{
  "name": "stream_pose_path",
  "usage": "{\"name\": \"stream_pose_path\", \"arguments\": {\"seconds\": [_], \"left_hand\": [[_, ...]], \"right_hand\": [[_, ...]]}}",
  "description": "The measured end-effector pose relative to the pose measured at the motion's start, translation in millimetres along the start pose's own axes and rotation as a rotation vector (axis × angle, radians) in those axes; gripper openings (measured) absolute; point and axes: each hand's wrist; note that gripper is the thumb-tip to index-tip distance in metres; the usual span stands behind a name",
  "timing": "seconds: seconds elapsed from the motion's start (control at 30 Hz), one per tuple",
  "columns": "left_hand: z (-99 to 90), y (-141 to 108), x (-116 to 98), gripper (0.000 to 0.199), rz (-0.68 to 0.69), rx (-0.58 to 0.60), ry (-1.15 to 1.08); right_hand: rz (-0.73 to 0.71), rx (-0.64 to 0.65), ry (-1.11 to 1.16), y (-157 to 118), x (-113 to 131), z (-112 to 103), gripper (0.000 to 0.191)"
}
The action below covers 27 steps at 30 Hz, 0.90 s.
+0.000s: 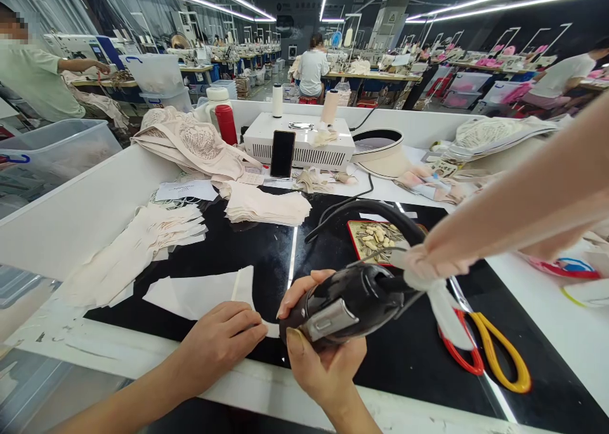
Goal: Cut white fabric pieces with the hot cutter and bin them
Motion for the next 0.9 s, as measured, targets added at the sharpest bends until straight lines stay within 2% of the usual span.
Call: {"name": "stream_pose_path", "arguments": {"seconds": [0.33, 0.9], "left_hand": [[-5.5, -7.9, 7.3, 0.011, -0.039, -0.033, -0.033], [-2.3, -4.9, 10.3, 0.012, -0.094, -0.079, -0.067]], "right_hand": [[0.005, -0.012, -0.041, 1.9, 1.0, 0.5, 0.040], [-0.001, -0.039, -0.079, 6.9, 9.2, 1.8, 0.040]]}}
Point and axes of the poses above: each hand's wrist, its own y-axis towards the middle knuckle, its own z-axis out of the palm, x = y × z, and after that the axes turned 9 degrees about -x, right-handed
